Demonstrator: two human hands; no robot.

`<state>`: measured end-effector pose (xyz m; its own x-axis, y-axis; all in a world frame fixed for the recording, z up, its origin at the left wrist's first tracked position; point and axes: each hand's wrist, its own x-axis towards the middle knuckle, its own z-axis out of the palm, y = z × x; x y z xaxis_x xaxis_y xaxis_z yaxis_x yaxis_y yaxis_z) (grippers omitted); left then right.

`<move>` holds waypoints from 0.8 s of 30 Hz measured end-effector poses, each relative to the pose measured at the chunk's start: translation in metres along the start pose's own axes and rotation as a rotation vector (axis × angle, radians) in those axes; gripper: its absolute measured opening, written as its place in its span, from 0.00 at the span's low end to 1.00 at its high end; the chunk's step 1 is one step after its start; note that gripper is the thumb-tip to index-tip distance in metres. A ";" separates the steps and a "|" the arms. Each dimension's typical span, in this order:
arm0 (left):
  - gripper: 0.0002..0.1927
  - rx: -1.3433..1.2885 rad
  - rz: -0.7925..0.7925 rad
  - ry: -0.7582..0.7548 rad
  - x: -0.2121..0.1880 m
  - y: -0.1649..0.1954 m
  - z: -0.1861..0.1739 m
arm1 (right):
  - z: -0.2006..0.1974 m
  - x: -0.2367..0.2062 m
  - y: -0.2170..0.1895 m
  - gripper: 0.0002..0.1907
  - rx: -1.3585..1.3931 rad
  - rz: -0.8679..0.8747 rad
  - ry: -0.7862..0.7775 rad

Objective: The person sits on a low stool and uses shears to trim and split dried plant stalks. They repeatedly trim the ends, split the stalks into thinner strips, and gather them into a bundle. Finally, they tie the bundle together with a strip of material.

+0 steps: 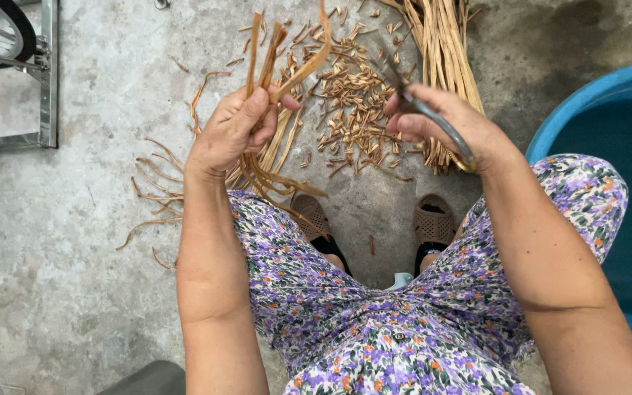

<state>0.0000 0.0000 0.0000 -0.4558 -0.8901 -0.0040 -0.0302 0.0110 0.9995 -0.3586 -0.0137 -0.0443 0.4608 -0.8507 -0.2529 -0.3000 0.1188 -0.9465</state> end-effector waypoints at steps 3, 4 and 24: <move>0.28 -0.019 -0.009 -0.055 -0.007 0.002 0.001 | 0.007 0.001 -0.005 0.33 0.152 -0.137 -0.124; 0.28 -0.019 -0.017 -0.088 -0.007 0.002 0.001 | 0.007 0.003 -0.007 0.34 0.171 -0.144 -0.136; 0.34 0.165 -0.180 0.102 0.005 -0.005 0.008 | 0.037 -0.003 -0.036 0.27 -0.074 -0.042 0.179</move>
<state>-0.0095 -0.0008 -0.0052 -0.3383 -0.9257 -0.1694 -0.2514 -0.0846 0.9642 -0.3180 0.0037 -0.0164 0.3208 -0.9323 -0.1672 -0.3472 0.0485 -0.9365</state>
